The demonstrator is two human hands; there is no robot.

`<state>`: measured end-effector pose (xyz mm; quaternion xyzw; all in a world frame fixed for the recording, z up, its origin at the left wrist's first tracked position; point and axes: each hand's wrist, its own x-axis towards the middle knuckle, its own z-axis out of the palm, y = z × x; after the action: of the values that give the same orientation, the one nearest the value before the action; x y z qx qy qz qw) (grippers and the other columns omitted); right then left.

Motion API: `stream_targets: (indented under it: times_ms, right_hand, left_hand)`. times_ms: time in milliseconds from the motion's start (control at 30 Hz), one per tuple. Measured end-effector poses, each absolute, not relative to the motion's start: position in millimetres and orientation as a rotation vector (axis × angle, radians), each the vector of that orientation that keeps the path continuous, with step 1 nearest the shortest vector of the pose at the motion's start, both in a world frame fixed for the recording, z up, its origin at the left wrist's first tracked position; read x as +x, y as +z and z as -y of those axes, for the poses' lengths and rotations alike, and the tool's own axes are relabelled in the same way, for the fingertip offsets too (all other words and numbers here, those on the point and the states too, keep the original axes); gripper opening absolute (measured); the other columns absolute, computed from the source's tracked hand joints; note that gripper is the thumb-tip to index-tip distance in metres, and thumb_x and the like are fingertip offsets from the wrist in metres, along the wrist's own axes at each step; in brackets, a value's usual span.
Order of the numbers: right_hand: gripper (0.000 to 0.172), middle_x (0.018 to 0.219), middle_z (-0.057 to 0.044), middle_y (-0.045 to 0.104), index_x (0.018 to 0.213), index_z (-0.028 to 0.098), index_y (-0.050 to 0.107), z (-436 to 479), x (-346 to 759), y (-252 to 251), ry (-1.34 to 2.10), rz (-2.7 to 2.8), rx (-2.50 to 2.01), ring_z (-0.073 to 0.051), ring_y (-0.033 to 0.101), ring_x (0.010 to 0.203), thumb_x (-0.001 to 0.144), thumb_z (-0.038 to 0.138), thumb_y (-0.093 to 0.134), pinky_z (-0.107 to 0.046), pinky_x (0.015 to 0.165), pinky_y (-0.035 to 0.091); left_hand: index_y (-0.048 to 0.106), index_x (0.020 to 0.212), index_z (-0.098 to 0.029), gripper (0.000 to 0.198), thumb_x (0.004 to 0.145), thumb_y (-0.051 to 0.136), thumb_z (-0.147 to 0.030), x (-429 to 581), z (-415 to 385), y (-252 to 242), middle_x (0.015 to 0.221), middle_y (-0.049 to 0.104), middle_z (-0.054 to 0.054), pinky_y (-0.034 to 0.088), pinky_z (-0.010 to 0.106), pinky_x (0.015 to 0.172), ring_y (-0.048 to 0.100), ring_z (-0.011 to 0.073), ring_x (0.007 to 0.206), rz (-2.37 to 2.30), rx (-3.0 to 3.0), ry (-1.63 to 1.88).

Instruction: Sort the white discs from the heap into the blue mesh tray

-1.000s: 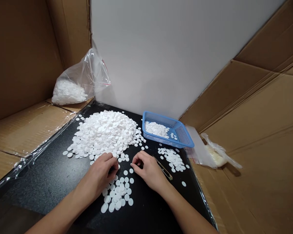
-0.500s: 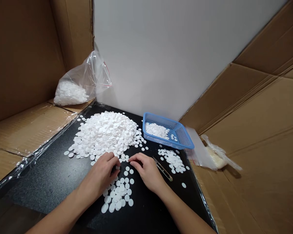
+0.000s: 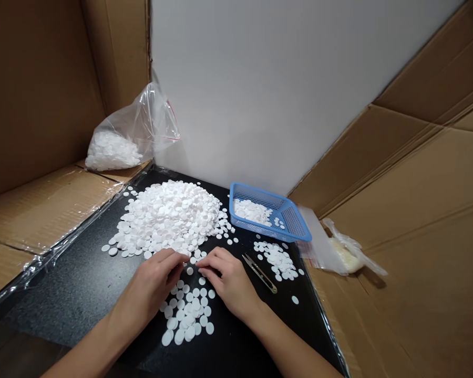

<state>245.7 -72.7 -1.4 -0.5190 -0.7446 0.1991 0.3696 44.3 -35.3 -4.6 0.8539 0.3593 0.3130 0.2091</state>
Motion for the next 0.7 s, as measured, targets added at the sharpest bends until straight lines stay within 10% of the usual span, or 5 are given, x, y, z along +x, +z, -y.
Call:
stream_targets:
  times_ms: [700]
  right_hand:
    - [0.016,0.085,0.0,0.066,0.083,0.02,0.065,61.5,235.3,7.8,0.57,2.195,-1.39,-0.017,0.062,0.081,0.087,0.005,0.066,-0.033,0.081,0.043]
  left_hand:
    - [0.066,0.09,-0.023,0.02,0.094,0.046,-0.022,20.5,47.4,-0.8,0.087,0.073,0.001,0.051,0.027,0.07,0.067,0.0191,0.079,-1.177,2.007,0.823]
